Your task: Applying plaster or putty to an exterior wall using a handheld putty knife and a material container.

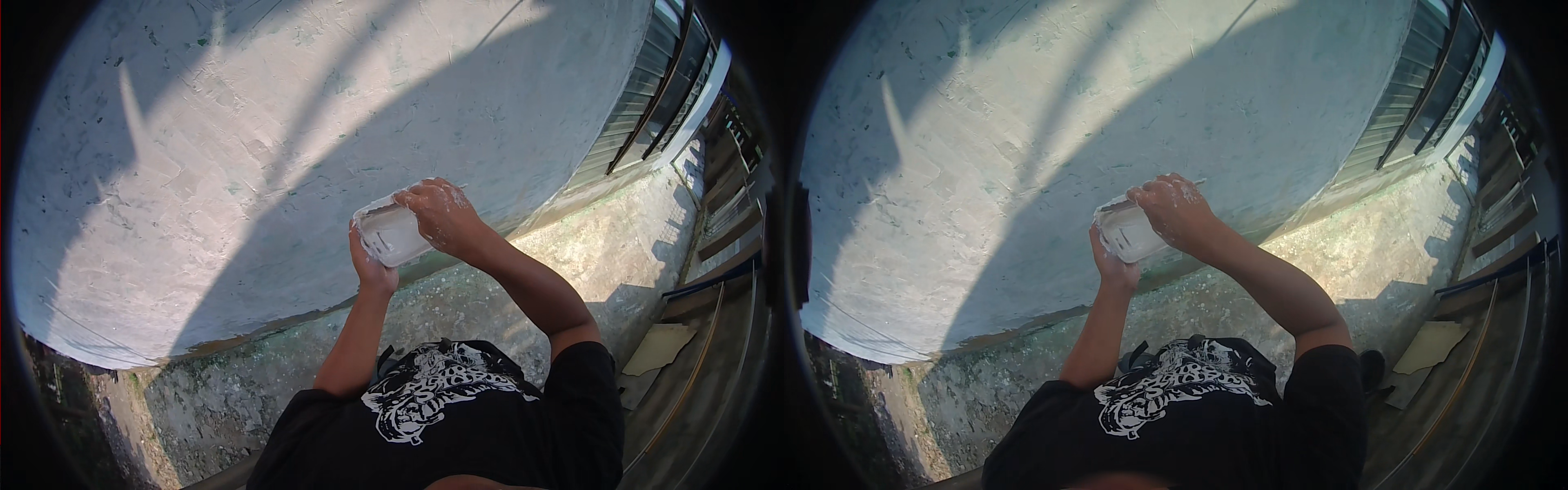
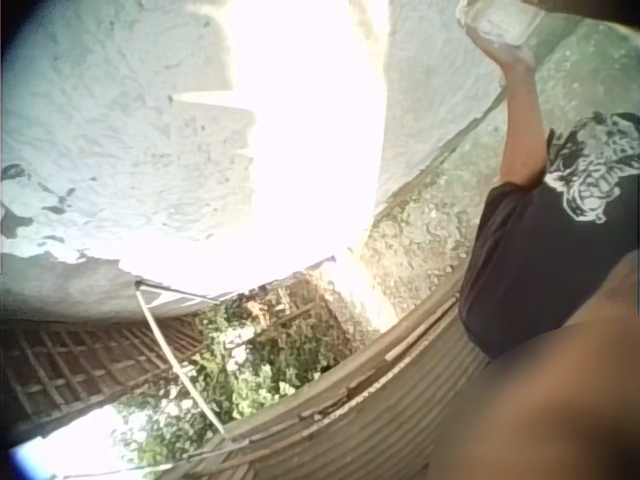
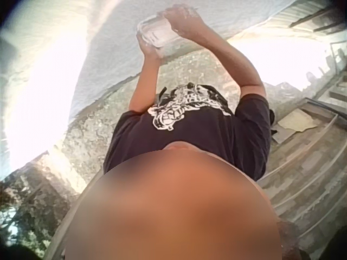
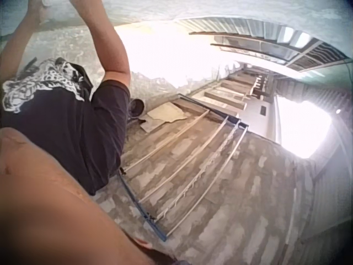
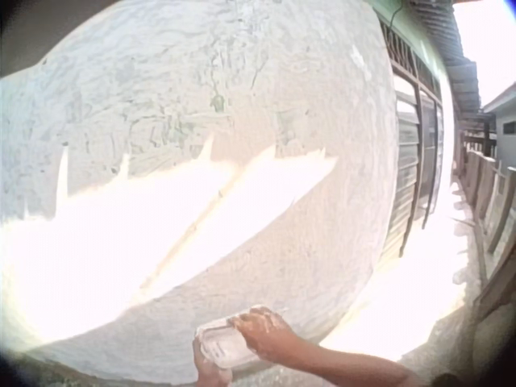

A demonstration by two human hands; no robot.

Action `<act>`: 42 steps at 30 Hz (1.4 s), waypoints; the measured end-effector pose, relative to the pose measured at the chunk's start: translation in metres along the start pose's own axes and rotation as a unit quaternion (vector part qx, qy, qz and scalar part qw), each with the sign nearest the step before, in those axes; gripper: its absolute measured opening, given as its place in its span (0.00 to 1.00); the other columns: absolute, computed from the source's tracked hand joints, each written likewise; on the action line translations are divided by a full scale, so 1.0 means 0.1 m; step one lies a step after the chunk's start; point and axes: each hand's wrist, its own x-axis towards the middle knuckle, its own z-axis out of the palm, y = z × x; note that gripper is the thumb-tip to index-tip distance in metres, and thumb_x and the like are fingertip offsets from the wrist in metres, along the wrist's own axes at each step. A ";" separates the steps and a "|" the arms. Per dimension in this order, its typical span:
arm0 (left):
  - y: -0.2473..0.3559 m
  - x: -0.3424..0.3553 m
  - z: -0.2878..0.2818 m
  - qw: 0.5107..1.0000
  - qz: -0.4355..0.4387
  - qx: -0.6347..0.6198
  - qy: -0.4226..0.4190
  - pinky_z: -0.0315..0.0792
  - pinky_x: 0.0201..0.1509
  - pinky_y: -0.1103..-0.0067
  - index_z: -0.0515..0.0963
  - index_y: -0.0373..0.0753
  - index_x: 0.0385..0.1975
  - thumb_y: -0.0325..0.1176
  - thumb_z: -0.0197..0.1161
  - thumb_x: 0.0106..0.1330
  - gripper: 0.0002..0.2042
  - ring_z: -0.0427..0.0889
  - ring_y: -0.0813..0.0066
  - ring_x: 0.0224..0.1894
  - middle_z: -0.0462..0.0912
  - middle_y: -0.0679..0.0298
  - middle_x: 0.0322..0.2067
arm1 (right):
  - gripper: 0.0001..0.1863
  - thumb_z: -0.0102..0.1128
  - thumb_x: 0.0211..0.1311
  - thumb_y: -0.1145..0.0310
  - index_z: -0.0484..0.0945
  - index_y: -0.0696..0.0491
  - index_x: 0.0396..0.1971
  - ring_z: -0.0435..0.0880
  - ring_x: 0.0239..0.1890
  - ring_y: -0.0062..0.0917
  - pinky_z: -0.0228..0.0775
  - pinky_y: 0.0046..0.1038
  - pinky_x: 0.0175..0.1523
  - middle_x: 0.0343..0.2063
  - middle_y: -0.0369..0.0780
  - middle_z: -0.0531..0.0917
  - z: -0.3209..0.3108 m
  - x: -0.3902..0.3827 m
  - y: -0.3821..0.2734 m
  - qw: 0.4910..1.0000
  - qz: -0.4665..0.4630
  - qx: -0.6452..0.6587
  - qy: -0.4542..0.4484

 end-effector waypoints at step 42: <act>-1.16 0.19 0.53 0.978 -0.167 0.071 -0.104 0.67 0.58 0.67 0.69 0.42 0.52 0.51 0.42 0.71 0.21 0.74 0.65 0.53 0.75 0.63 0.49 | 0.20 0.51 0.50 0.85 0.78 0.61 0.45 0.80 0.44 0.45 0.69 0.39 0.54 0.41 0.53 0.81 -1.17 -1.17 0.58 0.973 0.218 0.064 -0.045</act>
